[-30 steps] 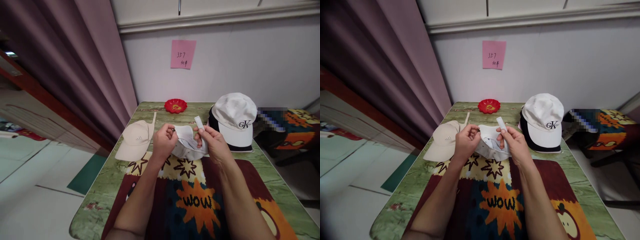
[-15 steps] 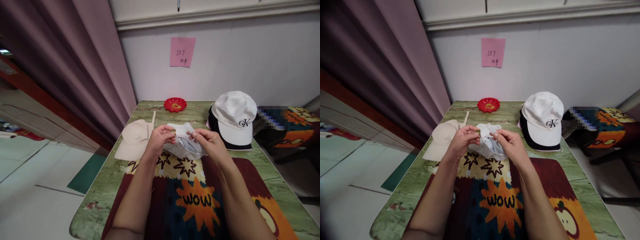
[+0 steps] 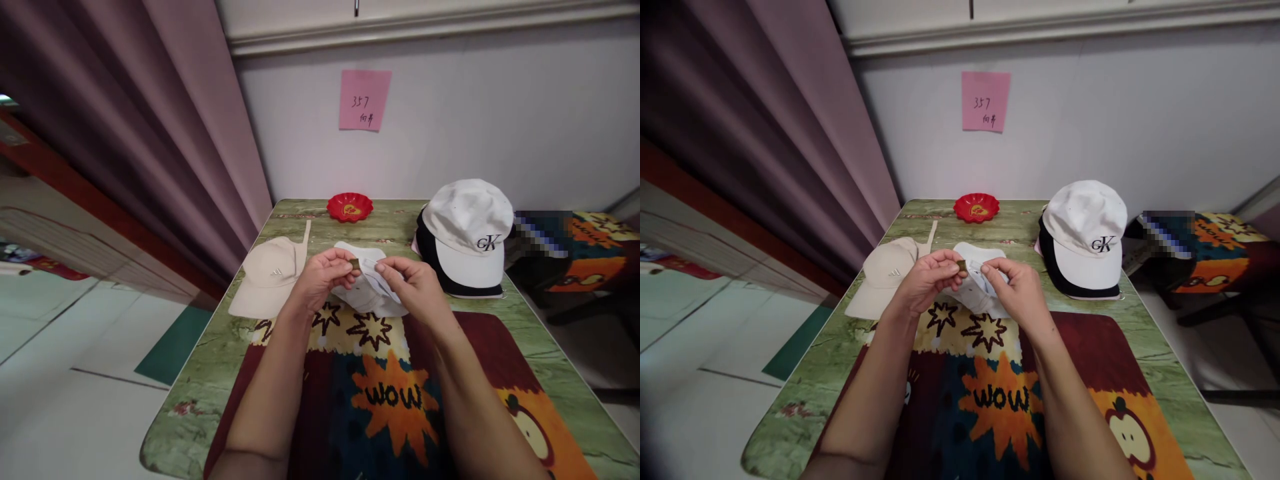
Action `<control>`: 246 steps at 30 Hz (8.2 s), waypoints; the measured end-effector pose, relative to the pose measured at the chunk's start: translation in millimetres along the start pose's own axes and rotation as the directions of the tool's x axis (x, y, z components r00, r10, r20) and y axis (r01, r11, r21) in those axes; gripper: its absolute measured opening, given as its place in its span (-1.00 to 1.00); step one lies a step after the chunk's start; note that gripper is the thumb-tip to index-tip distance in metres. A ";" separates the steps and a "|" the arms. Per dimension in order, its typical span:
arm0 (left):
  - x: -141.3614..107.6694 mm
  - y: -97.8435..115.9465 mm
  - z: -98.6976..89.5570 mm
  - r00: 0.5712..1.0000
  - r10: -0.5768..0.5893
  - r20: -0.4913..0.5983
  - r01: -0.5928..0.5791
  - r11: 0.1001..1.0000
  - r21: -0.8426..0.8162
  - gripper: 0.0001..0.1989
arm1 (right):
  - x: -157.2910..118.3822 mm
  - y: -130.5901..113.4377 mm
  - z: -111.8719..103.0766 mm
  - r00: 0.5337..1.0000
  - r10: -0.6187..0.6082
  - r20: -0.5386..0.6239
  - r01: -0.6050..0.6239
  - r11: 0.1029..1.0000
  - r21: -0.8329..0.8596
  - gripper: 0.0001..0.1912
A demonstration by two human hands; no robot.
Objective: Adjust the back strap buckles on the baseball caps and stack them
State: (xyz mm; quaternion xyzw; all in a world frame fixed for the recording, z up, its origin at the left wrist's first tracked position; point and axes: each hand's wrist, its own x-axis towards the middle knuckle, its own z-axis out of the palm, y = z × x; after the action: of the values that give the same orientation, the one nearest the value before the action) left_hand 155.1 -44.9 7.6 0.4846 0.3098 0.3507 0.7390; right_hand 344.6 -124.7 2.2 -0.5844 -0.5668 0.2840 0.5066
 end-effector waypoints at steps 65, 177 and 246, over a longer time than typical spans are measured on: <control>-6.5 2.5 9.3 0.997 0.069 -0.046 -0.057 0.971 0.231 -0.77 | -0.4 -5.9 -9.0 0.985 -0.073 0.157 0.113 0.957 -0.267 -0.77; -4.2 11.0 -13.3 0.962 0.252 0.103 -0.241 0.614 0.751 -0.81 | 5.6 36.4 -49.7 0.919 0.035 0.393 0.101 0.942 -0.320 -0.46; 12.4 -8.2 7.3 0.996 0.011 -0.088 -0.024 0.989 -0.149 -0.67 | 18.9 4.7 -41.6 0.974 0.192 -0.117 -0.012 0.562 0.827 -0.42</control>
State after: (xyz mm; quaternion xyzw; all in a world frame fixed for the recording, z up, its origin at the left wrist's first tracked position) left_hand 169.8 -40.8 0.9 0.4149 0.3100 0.4001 0.7561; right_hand 387.8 -117.2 16.0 -0.3383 -0.2828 0.4853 0.7550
